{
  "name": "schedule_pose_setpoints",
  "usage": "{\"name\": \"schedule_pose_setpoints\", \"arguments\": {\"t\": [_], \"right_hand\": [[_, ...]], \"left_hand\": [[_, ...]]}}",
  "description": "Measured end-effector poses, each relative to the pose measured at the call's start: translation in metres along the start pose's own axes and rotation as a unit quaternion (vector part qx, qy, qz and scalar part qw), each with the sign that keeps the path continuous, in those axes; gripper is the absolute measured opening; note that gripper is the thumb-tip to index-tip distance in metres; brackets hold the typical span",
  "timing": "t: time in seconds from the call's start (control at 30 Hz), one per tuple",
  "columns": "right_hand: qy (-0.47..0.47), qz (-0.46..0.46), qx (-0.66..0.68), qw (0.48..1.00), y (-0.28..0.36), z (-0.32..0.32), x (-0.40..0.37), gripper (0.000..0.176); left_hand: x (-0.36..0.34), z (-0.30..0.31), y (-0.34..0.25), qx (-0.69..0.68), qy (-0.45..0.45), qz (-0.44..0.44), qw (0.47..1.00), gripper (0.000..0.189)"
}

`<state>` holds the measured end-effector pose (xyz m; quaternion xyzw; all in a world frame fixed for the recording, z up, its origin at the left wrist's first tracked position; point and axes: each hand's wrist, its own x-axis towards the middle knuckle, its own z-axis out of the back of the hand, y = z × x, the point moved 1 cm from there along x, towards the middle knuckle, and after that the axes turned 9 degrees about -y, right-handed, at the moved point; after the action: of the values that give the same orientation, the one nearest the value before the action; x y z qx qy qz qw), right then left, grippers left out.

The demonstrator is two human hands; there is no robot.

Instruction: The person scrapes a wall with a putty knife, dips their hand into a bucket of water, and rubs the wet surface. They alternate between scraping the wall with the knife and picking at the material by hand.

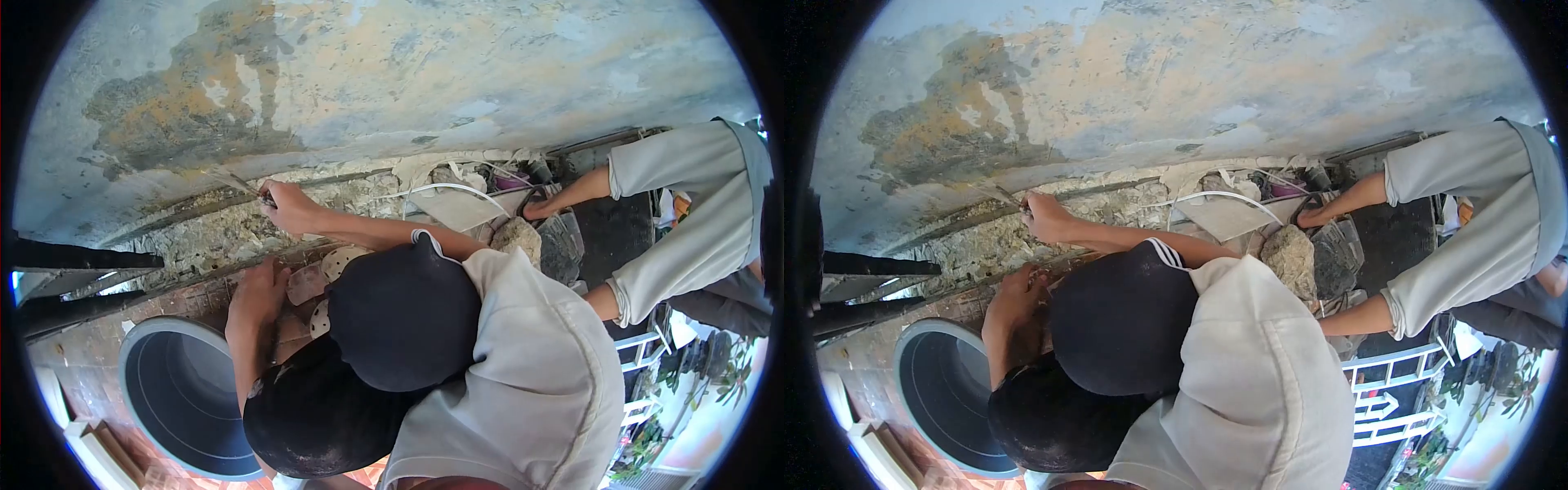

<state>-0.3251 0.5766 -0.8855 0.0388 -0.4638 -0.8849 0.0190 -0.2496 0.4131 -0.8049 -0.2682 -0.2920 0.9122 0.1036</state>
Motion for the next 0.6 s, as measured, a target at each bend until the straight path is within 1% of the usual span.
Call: {"name": "schedule_pose_setpoints", "arguments": {"t": [0.07,0.1,0.17,0.2,0.23,0.33,0.4,0.5,0.6], "right_hand": [[-0.025,0.066,0.025,0.997,-0.021,-0.013,0.004,0.033],[0.012,0.01,-0.002,1.0,-0.01,-0.007,0.003,0.03],[0.095,-0.097,-0.053,0.989,0.028,0.022,-0.005,0.026],[0.079,-0.039,-0.056,0.995,0.022,0.017,-0.005,0.027],[0.057,0.013,-0.055,0.997,0.002,0.017,-0.002,0.029],[0.037,0.021,-0.134,0.99,-0.021,0.017,0.009,0.036],[0.049,-0.062,-0.26,0.962,0.002,0.019,0.009,0.037],[0.0,0.009,-0.281,0.96,-0.007,0.009,0.002,0.04],[0.012,0.032,-0.272,0.962,0.001,-0.005,0.02,0.037]], "left_hand": [[0.001,0.0,-0.001,0.004,-0.008,0.009,1.0,0.039],[0.001,-0.002,0.001,0.004,-0.013,0.013,1.0,0.039],[0.011,-0.011,0.001,-0.006,-0.01,-0.041,0.999,0.038],[0.006,-0.013,0.015,-0.016,-0.02,-0.028,0.999,0.037],[0.007,-0.017,0.02,-0.021,-0.02,-0.038,0.999,0.036],[0.005,-0.018,0.018,-0.021,-0.051,-0.052,0.997,0.035],[0.005,-0.018,0.014,-0.021,-0.061,-0.009,0.998,0.034],[0.004,-0.013,0.01,-0.024,-0.02,-0.007,0.999,0.034],[0.002,-0.015,0.01,0.0,-0.036,-0.022,0.999,0.033]]}}
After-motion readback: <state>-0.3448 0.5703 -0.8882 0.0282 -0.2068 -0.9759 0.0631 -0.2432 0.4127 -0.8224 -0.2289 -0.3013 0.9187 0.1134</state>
